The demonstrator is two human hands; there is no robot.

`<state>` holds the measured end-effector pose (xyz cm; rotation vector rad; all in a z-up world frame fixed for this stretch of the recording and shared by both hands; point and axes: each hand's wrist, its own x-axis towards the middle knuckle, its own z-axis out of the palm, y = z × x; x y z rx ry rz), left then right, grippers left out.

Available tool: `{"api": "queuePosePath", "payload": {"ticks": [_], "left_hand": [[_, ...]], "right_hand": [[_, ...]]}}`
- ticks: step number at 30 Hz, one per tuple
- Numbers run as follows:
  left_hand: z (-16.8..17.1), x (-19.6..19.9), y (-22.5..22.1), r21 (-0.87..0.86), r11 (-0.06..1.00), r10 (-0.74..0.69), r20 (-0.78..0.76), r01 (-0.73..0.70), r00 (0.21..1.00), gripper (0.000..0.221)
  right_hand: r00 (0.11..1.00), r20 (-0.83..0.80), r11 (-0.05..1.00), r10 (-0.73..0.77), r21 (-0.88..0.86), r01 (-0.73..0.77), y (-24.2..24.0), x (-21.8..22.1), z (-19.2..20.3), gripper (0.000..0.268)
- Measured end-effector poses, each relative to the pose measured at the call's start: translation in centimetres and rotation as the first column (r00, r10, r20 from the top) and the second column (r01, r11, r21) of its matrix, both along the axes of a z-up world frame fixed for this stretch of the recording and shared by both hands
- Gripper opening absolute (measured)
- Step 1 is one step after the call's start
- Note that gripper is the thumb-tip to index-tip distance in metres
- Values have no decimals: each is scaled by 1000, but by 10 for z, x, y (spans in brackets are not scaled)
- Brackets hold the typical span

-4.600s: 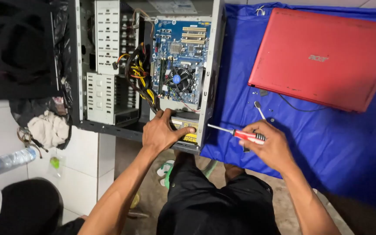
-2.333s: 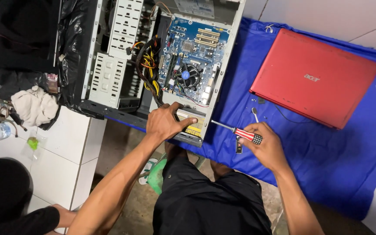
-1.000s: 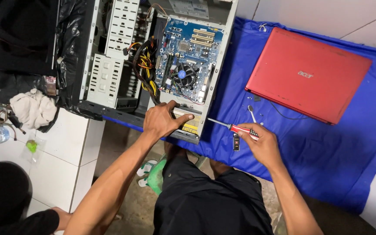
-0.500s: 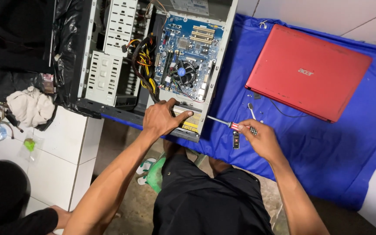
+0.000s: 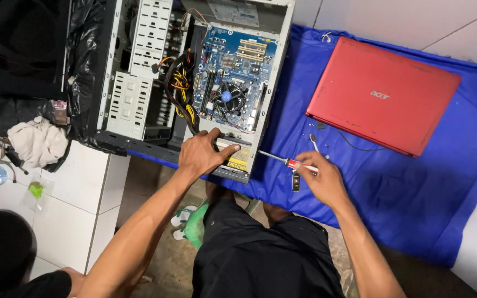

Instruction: Disassembling a desktop computer case by removing screws and internal components like the hard drive.

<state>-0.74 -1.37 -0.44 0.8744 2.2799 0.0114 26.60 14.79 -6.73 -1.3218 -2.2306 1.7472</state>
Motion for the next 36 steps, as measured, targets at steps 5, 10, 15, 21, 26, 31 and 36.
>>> {"api": "queuePosePath", "payload": {"ticks": [5, 10, 15, 21, 26, 31, 36], "left_hand": [[2, 0, 1, -19, 1000, -3, 9, 3, 1000, 67], [4, 1, 2, -18, 1000, 0, 3, 0, 1000, 65], [2, 0, 1, -14, 1000, -19, 6, 19, 1000, 66], [0, 1, -1, -25, 1000, -16, 0, 16, 1000, 66], [4, 2, -1, -13, 1000, -10, 5, 10, 1000, 67], [6, 0, -4, 6, 999, -37, 28, 37, 999, 69], [30, 4, -2, 11, 999, -52, 27, 52, 998, 70]], "right_hand": [[979, -206, 982, 6, 187, 33, 3, 7, -6, 29], [990, -138, 989, 2, 145, 18, 8, 1, 8, 20], [995, -86, 997, 45, 69, -39, 8, 0, 9, 23], [990, -140, 993, 7, 114, 9, -3, 2, 4, 28], [985, -162, 997, -59, -61, 49, 0, 2, -15, 27], [993, -117, 997, -2, -81, -7, 6, -3, 4, 32], [999, -54, 995, 2, -100, -8, 8, -4, -3, 30]]}}
